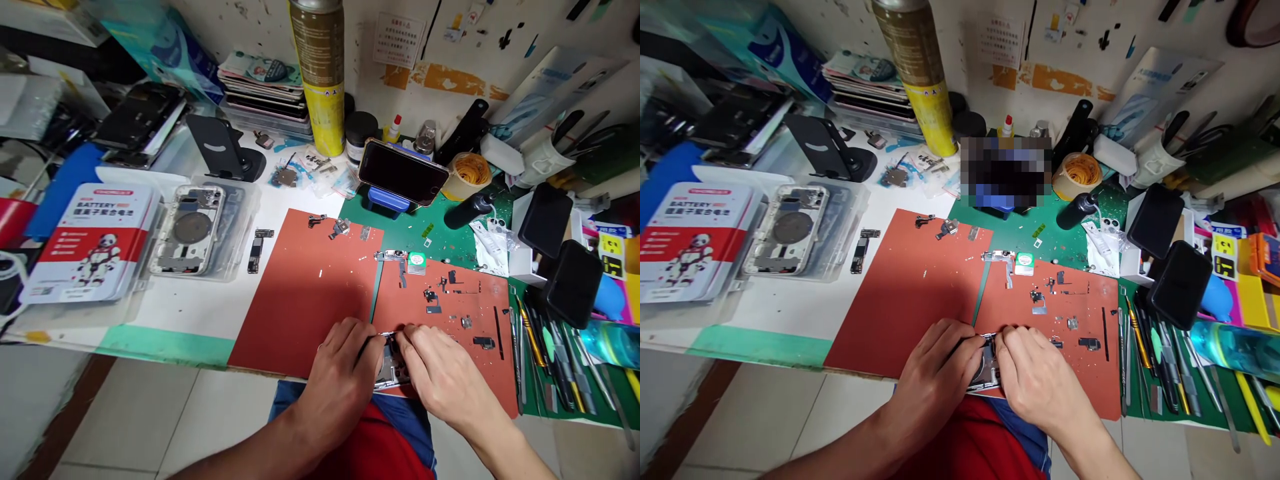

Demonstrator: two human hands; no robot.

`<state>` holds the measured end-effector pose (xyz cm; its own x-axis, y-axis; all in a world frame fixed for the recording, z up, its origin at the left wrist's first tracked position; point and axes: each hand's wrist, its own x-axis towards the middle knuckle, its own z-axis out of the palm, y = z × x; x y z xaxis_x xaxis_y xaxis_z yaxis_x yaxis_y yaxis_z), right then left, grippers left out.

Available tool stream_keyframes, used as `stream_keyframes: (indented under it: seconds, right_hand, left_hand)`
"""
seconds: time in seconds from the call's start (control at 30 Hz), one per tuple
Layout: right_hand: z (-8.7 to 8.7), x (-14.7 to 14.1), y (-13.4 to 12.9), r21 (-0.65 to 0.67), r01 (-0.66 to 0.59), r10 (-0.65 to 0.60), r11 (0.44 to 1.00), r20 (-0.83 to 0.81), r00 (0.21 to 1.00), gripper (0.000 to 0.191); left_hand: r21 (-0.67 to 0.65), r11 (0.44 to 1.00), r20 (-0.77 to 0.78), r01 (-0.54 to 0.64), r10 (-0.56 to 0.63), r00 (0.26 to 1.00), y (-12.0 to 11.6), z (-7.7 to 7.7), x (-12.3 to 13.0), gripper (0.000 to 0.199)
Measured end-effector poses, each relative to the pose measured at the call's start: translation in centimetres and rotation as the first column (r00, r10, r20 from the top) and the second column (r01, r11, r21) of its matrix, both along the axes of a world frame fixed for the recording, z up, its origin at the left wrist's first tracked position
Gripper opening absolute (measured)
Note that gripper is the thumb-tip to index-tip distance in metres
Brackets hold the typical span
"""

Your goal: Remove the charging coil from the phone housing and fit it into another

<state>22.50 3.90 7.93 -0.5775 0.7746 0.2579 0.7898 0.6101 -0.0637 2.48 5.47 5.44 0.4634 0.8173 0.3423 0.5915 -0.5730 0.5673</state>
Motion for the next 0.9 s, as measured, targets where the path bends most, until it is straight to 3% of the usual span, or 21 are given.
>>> stream_keyframes:
  seconds: [0.37, 0.57, 0.67, 0.9]
  right_hand:
    - [-0.4, 0.8, 0.4, 0.032, -0.099, 0.099, 0.995, 0.001, 0.995, 0.030]
    - [-0.3, 1.1, 0.2, -0.012, -0.026, 0.026, 1.000, -0.005, 1.000, 0.029]
    - [-0.1, 1.2, 0.2, -0.025, 0.016, -0.016, 1.000, 0.019, 1.000, 0.029]
    - [0.3, 1.3, 0.7, -0.006, -0.043, 0.043, 0.999, 0.012, 0.999, 0.032]
  left_hand:
    - [-0.010, 1.000, -0.012, -0.008, 0.008, 1.000, 0.0, 0.2, 0.1, 0.027]
    - [-0.040, 0.999, -0.034, 0.026, -0.028, 0.999, 0.1, 0.1, 0.2, 0.028]
    - [0.003, 1.000, -0.065, 0.020, -0.020, 0.998, 0.1, 0.0, 0.4, 0.029]
    - [0.129, 0.992, -0.104, 0.017, -0.004, 0.995, 0.5, 0.4, 1.1, 0.027]
